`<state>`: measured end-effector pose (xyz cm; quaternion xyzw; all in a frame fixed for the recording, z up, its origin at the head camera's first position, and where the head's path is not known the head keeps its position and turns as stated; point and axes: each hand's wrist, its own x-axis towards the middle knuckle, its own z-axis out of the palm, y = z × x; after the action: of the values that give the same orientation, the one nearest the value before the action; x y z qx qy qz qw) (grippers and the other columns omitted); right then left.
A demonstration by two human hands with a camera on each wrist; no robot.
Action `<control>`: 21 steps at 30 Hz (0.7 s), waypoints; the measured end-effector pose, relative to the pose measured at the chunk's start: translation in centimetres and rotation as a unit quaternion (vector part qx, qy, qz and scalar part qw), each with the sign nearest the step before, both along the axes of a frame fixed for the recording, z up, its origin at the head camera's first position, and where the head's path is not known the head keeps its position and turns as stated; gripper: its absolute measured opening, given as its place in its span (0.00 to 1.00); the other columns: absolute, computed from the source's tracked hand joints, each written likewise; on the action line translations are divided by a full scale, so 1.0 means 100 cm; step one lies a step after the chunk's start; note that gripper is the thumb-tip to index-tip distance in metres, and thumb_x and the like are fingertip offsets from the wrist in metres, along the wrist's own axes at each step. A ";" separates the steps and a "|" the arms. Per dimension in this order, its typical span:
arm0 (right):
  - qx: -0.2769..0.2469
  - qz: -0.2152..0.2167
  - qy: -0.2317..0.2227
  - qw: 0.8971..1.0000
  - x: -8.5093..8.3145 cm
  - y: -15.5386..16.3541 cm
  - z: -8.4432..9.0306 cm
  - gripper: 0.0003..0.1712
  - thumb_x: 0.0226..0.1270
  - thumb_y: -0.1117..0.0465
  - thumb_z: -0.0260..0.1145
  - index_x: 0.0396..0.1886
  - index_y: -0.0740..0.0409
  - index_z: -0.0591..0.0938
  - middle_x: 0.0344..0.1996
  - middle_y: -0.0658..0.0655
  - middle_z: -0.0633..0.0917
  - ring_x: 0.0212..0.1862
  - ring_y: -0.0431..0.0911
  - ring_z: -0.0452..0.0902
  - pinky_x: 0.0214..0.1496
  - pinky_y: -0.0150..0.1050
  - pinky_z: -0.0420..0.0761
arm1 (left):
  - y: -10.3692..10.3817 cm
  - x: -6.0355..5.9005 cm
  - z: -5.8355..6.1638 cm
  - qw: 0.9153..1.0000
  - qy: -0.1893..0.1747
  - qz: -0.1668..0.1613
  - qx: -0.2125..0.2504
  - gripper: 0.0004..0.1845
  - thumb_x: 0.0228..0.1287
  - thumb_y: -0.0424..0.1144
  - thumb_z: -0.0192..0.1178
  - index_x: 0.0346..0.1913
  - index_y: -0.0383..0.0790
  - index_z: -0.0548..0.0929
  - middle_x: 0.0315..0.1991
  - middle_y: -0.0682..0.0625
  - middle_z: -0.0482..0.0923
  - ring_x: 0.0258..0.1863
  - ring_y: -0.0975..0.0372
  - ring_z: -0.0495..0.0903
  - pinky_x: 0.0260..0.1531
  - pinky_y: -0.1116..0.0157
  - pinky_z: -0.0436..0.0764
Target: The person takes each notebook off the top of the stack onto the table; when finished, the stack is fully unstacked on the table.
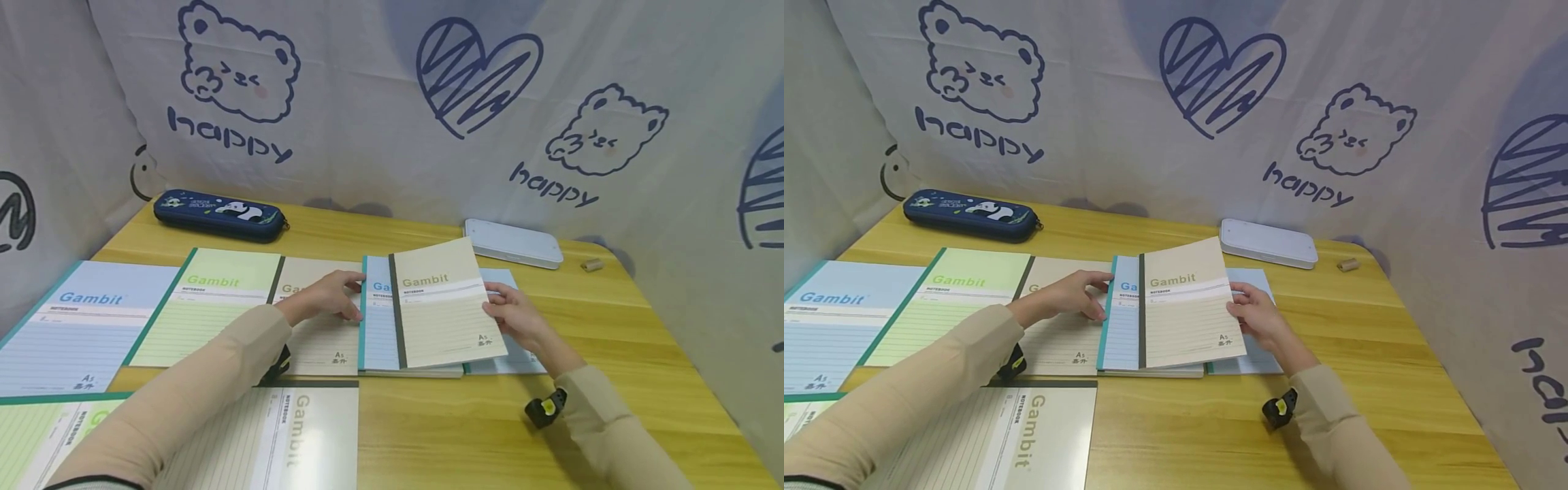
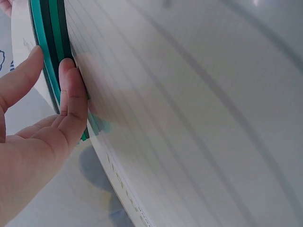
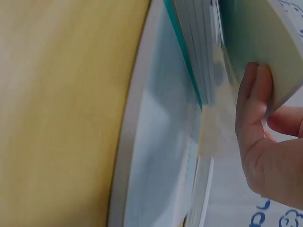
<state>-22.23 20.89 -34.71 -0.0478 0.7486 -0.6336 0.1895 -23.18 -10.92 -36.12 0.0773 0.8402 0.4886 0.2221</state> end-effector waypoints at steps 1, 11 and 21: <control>0.000 -0.002 0.005 1.000 0.000 0.003 0.001 0.28 0.66 0.73 0.47 0.63 0.75 0.51 0.30 0.44 0.81 0.29 0.38 0.78 0.29 0.33 0.78 | 0.000 0.000 0.000 1.000 0.000 0.001 -0.001 0.43 0.45 0.23 0.64 0.66 0.33 0.56 0.59 0.36 0.62 0.29 0.58 0.75 0.32 0.66 0.78; 0.000 -0.037 0.018 0.999 0.001 0.037 0.010 0.31 0.68 0.71 0.46 0.66 0.72 0.46 0.28 0.40 0.80 0.28 0.36 0.77 0.28 0.30 0.76 | 0.001 0.002 0.001 1.000 0.008 0.000 -0.009 0.43 0.45 0.23 0.64 0.66 0.33 0.56 0.59 0.36 0.61 0.30 0.58 0.75 0.33 0.66 0.77; 0.000 -0.087 0.014 0.996 0.001 0.070 0.011 0.32 0.67 0.71 0.46 0.67 0.69 0.45 0.28 0.41 0.79 0.28 0.35 0.76 0.29 0.29 0.75 | 0.001 0.002 0.002 1.000 0.012 0.001 -0.014 0.42 0.45 0.23 0.65 0.66 0.33 0.57 0.59 0.36 0.62 0.30 0.58 0.75 0.32 0.66 0.77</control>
<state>-22.12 27.93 -33.59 0.0088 0.7525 -0.6470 0.1229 -23.00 -10.85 -35.94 0.0791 0.8495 0.4763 0.2126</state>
